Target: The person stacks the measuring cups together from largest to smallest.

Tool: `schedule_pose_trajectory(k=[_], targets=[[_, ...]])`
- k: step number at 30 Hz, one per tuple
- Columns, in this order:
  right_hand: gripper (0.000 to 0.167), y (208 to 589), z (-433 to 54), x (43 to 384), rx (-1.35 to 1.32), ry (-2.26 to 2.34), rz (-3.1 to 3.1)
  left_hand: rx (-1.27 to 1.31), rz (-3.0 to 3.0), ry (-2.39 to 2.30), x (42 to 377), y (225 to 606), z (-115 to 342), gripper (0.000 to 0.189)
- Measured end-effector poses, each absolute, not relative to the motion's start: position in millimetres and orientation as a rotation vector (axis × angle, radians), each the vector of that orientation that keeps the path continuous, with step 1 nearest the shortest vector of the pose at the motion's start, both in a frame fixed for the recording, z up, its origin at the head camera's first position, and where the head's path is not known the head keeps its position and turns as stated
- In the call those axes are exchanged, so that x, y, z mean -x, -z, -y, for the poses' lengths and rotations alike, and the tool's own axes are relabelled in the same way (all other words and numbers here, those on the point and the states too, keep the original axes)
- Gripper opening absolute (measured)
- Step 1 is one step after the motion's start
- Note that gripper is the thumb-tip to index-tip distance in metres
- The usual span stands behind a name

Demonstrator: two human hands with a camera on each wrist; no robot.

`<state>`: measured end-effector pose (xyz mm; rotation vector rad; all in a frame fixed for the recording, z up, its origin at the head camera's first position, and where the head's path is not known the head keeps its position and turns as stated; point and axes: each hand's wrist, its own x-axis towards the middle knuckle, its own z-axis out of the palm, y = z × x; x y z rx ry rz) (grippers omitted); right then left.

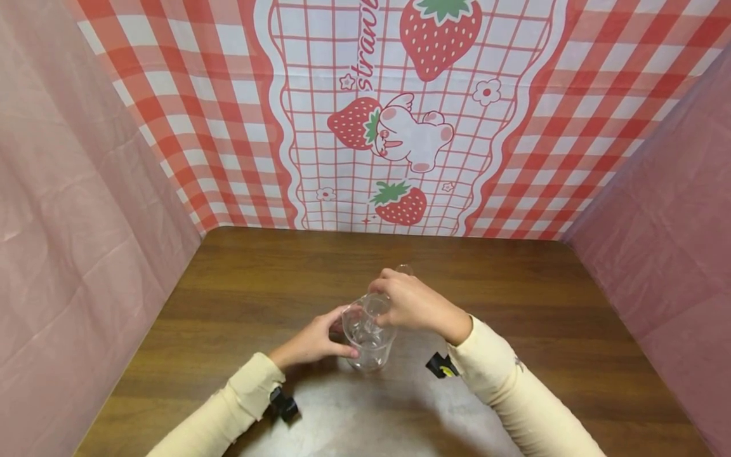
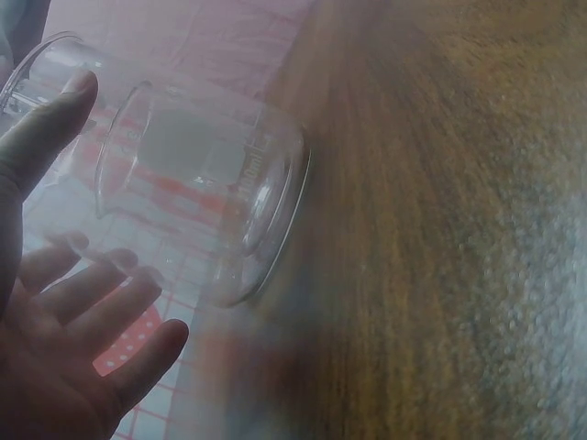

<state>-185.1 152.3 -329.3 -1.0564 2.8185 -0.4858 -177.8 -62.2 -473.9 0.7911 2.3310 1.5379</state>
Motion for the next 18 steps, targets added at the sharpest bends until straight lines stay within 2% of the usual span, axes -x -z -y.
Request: schedule_pose_trajectory(k=[18], targets=[[0.046, 343.6, -147.0, 184.4, 1.132, 0.386, -2.788, -0.781, -2.330, -1.539, 175.6, 471.5, 62.2, 0.080]])
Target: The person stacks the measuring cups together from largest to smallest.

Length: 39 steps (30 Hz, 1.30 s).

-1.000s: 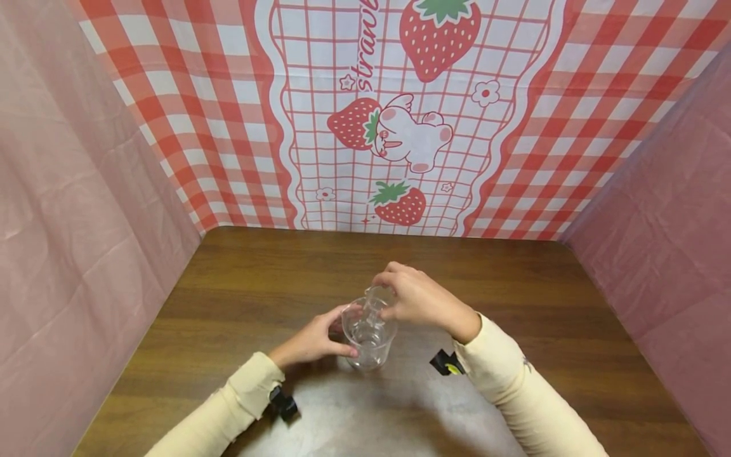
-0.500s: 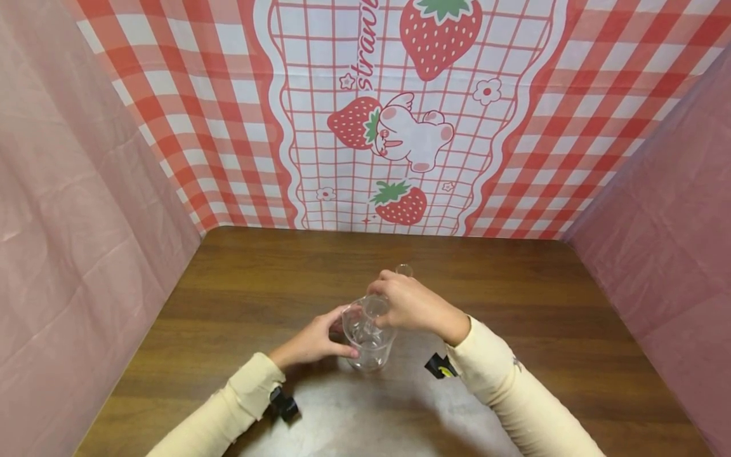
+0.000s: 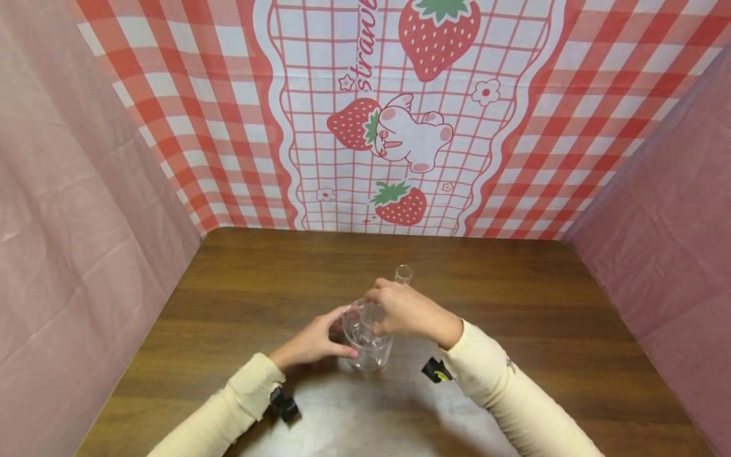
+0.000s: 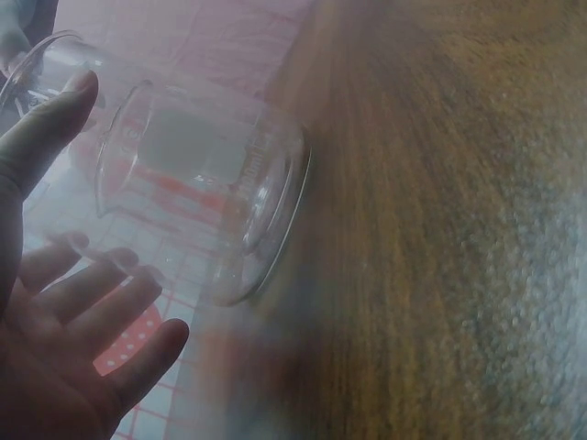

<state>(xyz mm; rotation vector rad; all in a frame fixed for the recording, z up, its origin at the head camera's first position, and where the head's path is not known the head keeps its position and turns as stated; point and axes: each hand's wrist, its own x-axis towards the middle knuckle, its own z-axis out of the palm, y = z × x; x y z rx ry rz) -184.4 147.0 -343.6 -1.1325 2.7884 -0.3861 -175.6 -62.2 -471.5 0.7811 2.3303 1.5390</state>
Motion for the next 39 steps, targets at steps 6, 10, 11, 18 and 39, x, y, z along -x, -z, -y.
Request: schedule_pose_trajectory(k=[6, 10, 11, 18, 39], targets=[[0.046, 348.2, -145.4, 183.5, 1.150, 0.380, -2.771, -0.776, -2.317, -1.560, 175.1, 471.3, 61.7, 0.082], [0.047, 350.9, -143.5, 183.3, 1.146, 0.358, -2.762, -0.776, -2.314, -1.567, 175.6, 471.2, 61.3, 0.081], [0.047, 351.7, -143.1, 183.5, 1.153, 0.350, -2.760, -0.776, -2.313, -1.567, 175.7, 471.2, 61.2, 0.081], [0.050, 356.7, -141.0, 182.7, 1.233, 0.317, -2.740, -0.754, -2.321, -1.551, 175.5, 472.0, 61.6, 0.084], [0.050, 368.1, -133.2, 182.5, 1.193, 0.216, -2.778, -0.774, -2.331, -1.550, 174.8, 472.7, 60.7, 0.087]])
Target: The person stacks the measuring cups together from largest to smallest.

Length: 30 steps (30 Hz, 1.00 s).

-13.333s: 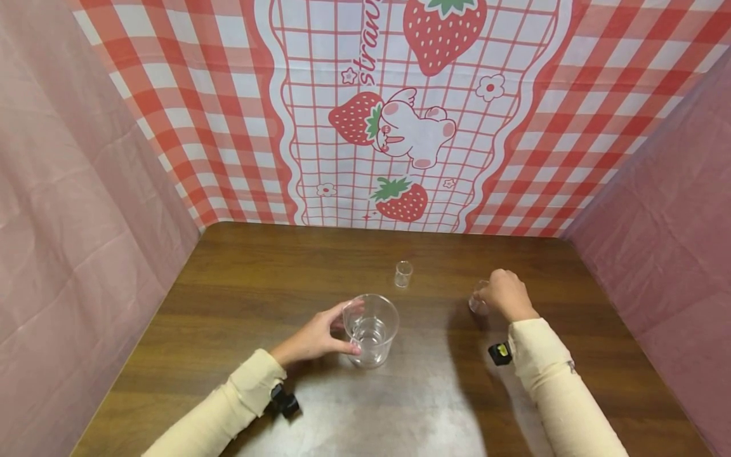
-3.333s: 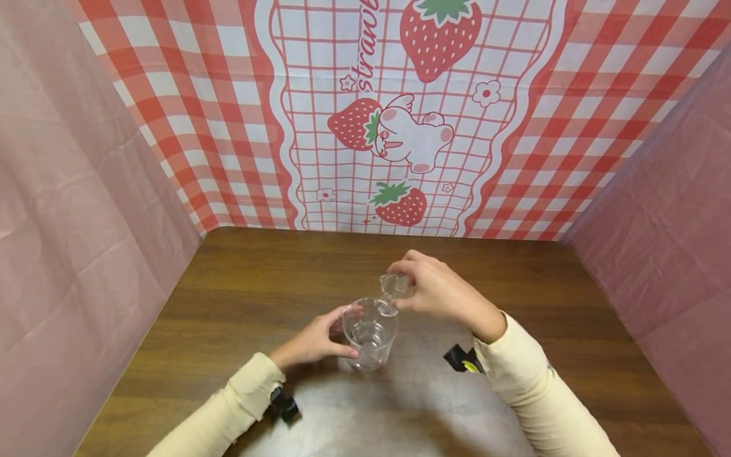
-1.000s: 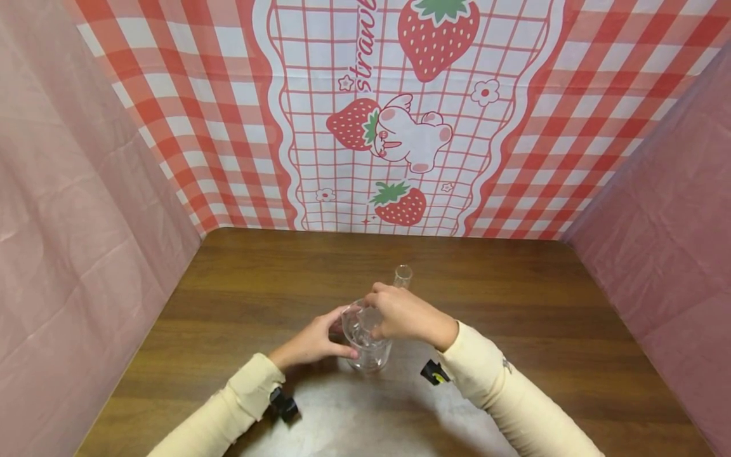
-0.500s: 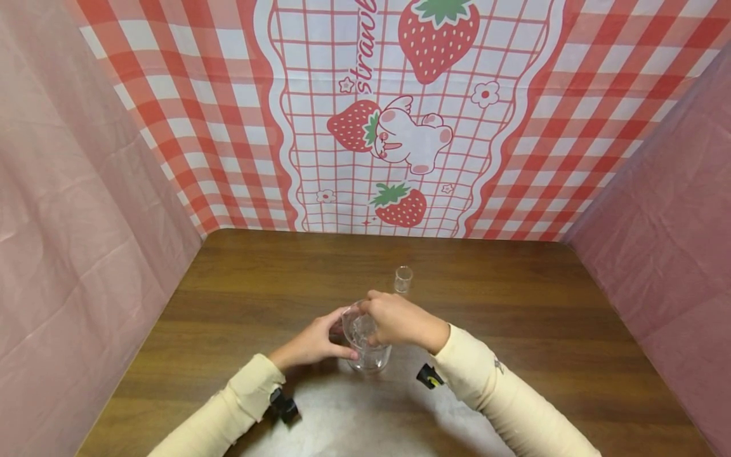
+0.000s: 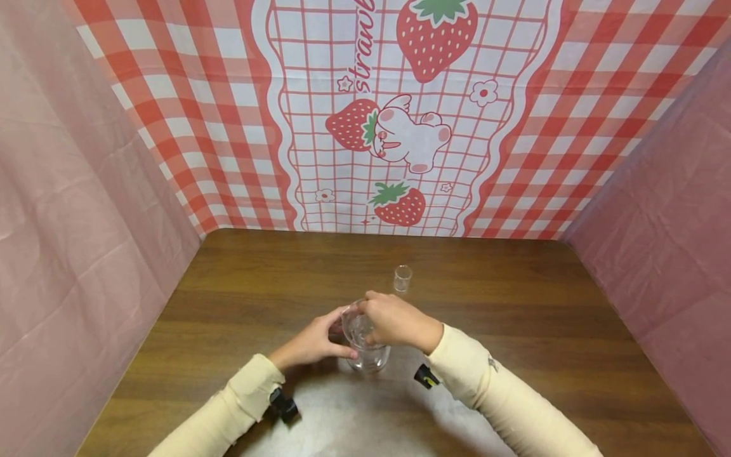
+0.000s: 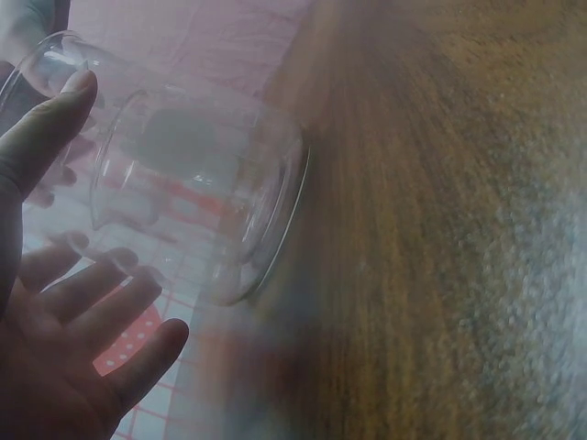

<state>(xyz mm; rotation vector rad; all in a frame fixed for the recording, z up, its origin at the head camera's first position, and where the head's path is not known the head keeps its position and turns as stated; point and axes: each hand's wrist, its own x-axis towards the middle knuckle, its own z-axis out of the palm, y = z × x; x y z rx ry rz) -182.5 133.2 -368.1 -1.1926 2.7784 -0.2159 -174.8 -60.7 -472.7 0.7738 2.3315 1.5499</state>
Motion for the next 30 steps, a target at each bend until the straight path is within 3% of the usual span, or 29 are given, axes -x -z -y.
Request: schedule_pose_trajectory(k=[30], targets=[[0.047, 379.1, -123.4, 183.0, 1.293, 0.076, -2.758, -0.798, -2.306, -1.557, 176.5, 474.9, 61.5, 0.083]])
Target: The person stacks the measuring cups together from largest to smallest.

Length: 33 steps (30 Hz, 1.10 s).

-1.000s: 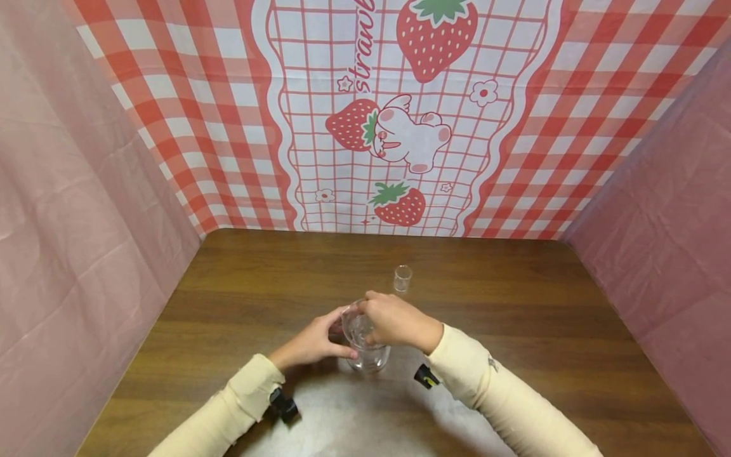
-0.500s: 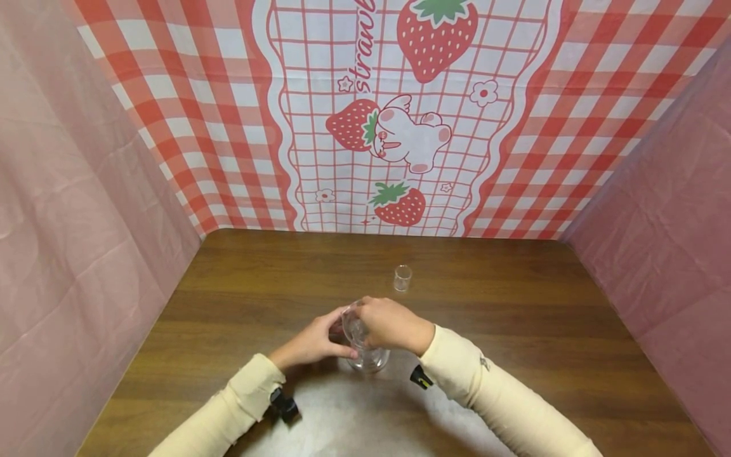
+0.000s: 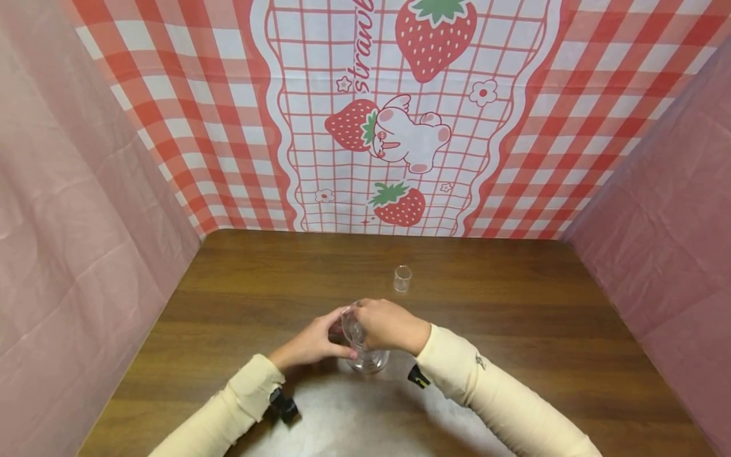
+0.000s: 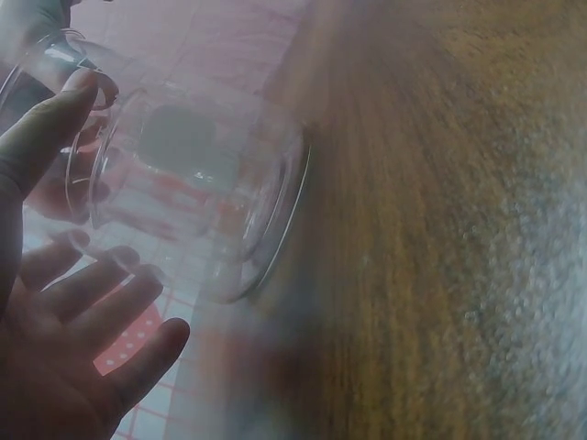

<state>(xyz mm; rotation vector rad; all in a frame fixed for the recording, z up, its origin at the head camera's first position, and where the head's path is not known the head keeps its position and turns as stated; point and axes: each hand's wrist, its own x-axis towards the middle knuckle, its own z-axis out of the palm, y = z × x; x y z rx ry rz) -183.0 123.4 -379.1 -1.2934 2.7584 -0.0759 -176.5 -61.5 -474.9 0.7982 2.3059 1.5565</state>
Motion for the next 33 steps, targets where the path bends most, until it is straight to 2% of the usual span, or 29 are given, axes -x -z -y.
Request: schedule_pose_trajectory(k=[33], targets=[[0.035, 379.4, -118.9, 183.8, 1.387, -0.048, -2.750, -0.816, -2.303, -1.571, 177.2, 475.0, 61.7, 0.082]])
